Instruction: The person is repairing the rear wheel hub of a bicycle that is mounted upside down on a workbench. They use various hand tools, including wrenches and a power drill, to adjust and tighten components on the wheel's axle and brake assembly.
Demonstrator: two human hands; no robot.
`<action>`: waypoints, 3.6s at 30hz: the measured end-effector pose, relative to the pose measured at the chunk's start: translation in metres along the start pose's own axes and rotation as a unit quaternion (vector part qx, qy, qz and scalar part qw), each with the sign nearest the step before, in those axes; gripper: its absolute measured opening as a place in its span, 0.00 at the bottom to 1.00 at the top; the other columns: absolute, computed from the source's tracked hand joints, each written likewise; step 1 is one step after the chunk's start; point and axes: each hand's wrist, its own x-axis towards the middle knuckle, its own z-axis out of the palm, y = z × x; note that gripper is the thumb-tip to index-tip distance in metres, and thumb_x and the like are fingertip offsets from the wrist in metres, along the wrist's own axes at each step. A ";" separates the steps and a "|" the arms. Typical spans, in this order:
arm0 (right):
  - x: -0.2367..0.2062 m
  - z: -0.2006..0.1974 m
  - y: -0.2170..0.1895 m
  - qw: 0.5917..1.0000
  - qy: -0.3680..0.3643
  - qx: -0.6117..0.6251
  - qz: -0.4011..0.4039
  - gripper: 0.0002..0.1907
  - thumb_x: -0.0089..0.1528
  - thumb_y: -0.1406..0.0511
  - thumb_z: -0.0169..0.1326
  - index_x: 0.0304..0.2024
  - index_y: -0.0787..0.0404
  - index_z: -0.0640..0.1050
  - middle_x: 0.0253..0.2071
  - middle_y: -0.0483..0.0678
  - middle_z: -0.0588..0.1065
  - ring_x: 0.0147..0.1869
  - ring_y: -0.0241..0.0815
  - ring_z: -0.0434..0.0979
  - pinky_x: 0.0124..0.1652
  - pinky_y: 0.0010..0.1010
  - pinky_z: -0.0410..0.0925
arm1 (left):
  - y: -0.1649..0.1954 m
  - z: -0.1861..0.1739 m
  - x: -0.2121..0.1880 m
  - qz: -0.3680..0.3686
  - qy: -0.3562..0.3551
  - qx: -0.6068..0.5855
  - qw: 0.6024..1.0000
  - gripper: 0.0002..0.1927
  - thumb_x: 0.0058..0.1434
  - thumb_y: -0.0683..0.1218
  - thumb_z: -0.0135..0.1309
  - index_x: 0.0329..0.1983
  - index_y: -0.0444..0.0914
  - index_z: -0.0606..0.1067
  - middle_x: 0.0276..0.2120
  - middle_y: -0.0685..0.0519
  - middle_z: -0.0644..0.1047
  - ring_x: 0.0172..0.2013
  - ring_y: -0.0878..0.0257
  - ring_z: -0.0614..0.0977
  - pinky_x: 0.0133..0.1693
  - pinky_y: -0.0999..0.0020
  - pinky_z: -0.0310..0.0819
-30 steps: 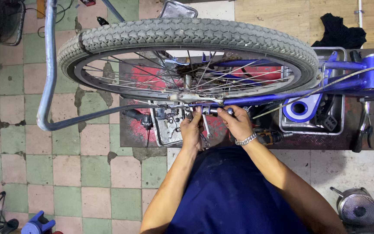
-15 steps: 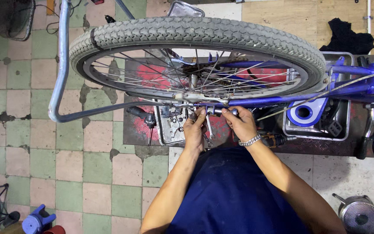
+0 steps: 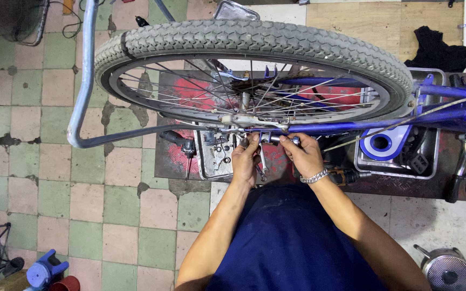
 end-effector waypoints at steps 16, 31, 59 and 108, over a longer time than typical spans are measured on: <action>-0.002 0.002 -0.005 1.000 0.011 -0.026 -0.005 0.11 0.64 0.63 0.61 0.30 0.63 0.78 0.19 0.38 0.70 0.21 0.26 0.64 0.23 0.22 0.57 | 0.004 0.003 -0.003 0.032 0.023 0.041 0.998 0.08 0.62 0.48 0.62 0.38 0.39 0.79 0.25 0.63 0.76 0.23 0.75 0.70 0.26 0.78 0.61; 0.000 0.000 -0.003 1.000 0.000 0.020 0.005 0.10 0.63 0.64 0.62 0.31 0.62 0.78 0.20 0.38 0.69 0.22 0.26 0.63 0.23 0.21 0.56 | 0.005 0.009 -0.005 0.055 0.024 0.040 0.997 0.13 0.65 0.50 0.63 0.40 0.35 0.78 0.25 0.62 0.75 0.22 0.74 0.68 0.25 0.77 0.59; -0.001 -0.010 0.000 0.997 -0.003 0.072 0.036 0.08 0.64 0.65 0.60 0.33 0.62 0.77 0.20 0.39 0.69 0.21 0.27 0.62 0.22 0.21 0.54 | 0.003 -0.003 -0.001 0.055 0.010 0.100 0.993 0.12 0.65 0.53 0.61 0.37 0.39 0.79 0.21 0.64 0.70 0.19 0.76 0.63 0.21 0.78 0.53; -0.093 0.028 -0.003 0.966 -0.017 -0.226 -0.121 0.09 0.61 0.63 0.63 0.41 0.60 0.80 0.36 0.45 0.81 0.40 0.39 0.80 0.40 0.28 0.71 | -0.007 -0.069 -0.053 -0.219 -0.109 0.007 0.969 0.09 0.62 0.47 0.62 0.38 0.36 0.81 0.31 0.52 0.82 0.25 0.72 0.75 0.21 0.81 0.58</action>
